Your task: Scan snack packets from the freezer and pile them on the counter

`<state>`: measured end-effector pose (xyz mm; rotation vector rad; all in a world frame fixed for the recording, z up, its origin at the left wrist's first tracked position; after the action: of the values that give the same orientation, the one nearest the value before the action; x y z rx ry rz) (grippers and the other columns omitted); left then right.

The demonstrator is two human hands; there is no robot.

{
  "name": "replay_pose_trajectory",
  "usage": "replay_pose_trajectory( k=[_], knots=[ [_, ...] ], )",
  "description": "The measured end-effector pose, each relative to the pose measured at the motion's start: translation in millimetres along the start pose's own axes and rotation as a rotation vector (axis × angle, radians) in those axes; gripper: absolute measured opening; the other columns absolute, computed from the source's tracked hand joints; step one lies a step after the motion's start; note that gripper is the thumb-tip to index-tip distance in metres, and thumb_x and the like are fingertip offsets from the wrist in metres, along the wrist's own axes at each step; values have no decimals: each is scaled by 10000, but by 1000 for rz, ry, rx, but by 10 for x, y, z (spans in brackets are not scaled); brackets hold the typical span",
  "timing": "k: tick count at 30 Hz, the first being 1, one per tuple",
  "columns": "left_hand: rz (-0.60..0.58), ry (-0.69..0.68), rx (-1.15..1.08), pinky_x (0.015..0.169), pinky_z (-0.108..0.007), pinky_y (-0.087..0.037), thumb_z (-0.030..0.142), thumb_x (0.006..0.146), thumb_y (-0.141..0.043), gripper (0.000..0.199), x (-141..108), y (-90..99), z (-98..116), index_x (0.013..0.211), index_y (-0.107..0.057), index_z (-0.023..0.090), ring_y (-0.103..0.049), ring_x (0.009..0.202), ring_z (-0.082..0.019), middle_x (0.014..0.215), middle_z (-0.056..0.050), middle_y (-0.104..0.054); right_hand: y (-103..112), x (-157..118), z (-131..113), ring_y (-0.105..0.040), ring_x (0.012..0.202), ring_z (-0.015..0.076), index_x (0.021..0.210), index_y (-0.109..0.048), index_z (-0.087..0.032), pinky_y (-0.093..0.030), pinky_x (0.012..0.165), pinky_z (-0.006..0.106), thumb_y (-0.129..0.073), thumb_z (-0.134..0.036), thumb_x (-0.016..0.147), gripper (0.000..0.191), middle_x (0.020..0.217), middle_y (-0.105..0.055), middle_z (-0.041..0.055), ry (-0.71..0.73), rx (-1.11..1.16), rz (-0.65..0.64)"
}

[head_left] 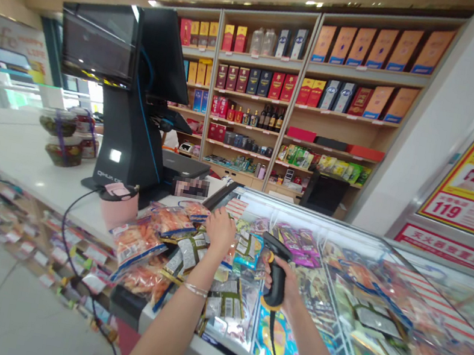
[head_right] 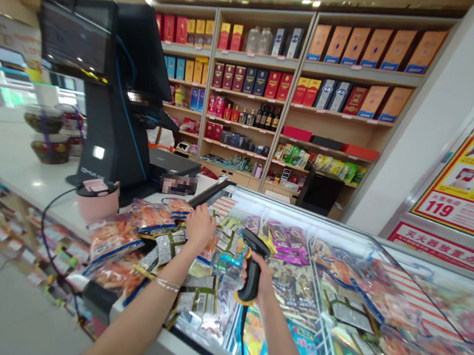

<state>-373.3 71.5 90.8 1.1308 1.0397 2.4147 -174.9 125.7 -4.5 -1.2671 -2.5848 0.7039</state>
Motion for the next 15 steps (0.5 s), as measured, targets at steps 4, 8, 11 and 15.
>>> replay_pose_trajectory(
  k=[4,8,11,15],
  knots=[
    [26,-79,-39,963,-422,-343,163,854,-435,345,-4,117,99,1183,-525,116,-560,1042,-291,1071,-161,-608,26,-90,-119,-410,382,67,706,-556,-196,-352,350,177,-749,-417,581,319,543,-512,-45,25,51,61],
    [11,-223,-48,966,-413,-330,161,866,-422,325,-30,339,367,1156,-559,113,-535,1055,-291,1079,-162,-614,224,-509,-642,-420,406,82,711,-564,-211,-378,351,191,-756,-373,593,278,568,-520,-37,176,111,162],
    [-11,-355,-40,960,-416,-335,157,869,-431,272,-157,547,752,1081,-599,131,-539,1036,-290,1022,-154,-633,495,-1000,-1052,-425,413,89,741,-599,-214,-394,352,198,-745,-340,600,238,573,-506,-25,242,73,227],
    [-15,-550,-127,920,-385,-382,168,877,-452,199,-561,800,1468,1011,-598,157,-570,970,-254,956,-117,-651,978,-1715,-1473,-441,408,104,733,-623,-218,-403,334,207,-752,-298,553,236,576,-502,3,311,13,425]
  ],
)
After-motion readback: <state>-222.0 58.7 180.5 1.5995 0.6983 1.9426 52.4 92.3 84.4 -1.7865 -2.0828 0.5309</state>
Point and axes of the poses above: each hand's wrist, its own x-axis towards the middle knuckle, its own y-axis out of the back of the hand, z = x × y, the point moved 10 cm from there along x, towards the middle knuckle
